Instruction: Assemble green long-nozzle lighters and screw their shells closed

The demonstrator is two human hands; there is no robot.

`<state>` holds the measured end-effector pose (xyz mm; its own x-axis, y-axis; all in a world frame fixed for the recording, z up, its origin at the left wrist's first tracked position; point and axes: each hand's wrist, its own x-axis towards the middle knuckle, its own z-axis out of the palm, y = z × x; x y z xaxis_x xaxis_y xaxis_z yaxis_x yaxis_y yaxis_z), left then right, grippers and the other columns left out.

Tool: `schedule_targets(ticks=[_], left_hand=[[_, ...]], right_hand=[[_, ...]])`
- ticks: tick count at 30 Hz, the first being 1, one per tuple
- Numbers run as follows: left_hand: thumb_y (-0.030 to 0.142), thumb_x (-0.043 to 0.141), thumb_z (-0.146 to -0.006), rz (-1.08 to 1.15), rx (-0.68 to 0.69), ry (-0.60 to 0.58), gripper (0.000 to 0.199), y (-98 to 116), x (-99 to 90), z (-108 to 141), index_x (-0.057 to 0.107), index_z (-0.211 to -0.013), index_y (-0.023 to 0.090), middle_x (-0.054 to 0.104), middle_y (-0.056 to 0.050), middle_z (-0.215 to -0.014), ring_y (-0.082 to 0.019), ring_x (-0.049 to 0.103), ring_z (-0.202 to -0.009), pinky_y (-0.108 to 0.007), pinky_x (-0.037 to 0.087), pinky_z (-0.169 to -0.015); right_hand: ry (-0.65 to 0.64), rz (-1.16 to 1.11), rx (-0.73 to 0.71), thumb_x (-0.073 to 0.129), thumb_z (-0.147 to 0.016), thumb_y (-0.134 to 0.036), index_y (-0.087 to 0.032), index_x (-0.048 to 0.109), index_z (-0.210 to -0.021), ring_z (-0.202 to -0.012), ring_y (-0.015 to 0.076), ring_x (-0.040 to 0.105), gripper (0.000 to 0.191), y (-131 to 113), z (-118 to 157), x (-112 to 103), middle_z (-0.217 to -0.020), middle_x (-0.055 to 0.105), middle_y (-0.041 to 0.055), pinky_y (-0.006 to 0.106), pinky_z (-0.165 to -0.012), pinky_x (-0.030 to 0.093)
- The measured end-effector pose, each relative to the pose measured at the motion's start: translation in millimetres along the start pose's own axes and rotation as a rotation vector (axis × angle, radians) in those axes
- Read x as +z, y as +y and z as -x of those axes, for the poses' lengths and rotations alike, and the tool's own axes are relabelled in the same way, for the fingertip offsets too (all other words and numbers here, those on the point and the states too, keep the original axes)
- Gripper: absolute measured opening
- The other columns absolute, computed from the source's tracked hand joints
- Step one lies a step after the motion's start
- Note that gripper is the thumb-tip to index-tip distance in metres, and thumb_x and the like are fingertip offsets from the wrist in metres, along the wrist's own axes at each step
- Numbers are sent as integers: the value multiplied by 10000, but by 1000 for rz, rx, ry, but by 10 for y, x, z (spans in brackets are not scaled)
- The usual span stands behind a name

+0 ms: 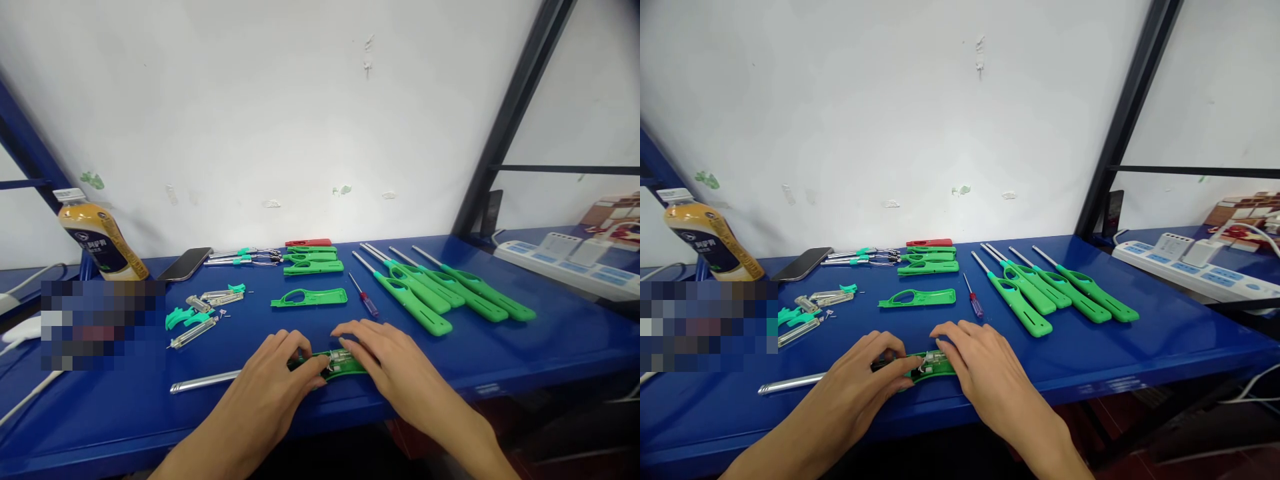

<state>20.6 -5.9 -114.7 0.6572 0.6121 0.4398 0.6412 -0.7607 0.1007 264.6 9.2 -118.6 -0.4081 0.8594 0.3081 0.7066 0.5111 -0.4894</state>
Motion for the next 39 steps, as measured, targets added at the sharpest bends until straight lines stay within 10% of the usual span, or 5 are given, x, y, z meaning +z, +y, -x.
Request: schedule_targets(ticks=[9, 21, 30, 39], left_hand=[[160, 490, -1098, -15, 14, -18, 217, -33, 22, -16, 594, -1268, 247, 564, -70, -1094, -256, 537, -886, -383, 456, -759], [171, 461, -1106, -30, 25, 31, 215, -6, -9, -24, 608, -1251, 234, 586, -74, -1077, -249, 552, -868, -371, 493, -743], [275, 404, -1145, 68, -55, -5, 246, 22, -75, -12, 573, -1323, 264, 619, -65, -1125, -243, 635, -940, -403, 582, -847], [392, 378, -1156, 46, -68, 105, 294, 22, -55, 18, 544, -1365, 270, 650, -64, -1125, -233, 700, -940, -384, 609, -810]], right_hand=[[58, 120, -48, 415, -1147, -306, -414, 545, -1378, -1152, 278, 722, 286, -8, 27, 69, -1263, 743, -14, 595, -1084, 473], [151, -63, -11, 459, -1127, -289, -376, 607, -1366, -1193, 231, 722, 295, -23, 26, 57, -1305, 756, -30, 397, -1035, 517], [366, -249, 147, 404, -1131, -421, -260, 671, -1294, -559, 147, 547, 352, -77, 81, -55, -829, 705, -10, 270, -500, 389], [410, -257, 144, 484, -1100, -411, -251, 693, -1182, -538, 151, 467, 276, -64, 65, -39, -616, 438, -67, 281, -505, 352]])
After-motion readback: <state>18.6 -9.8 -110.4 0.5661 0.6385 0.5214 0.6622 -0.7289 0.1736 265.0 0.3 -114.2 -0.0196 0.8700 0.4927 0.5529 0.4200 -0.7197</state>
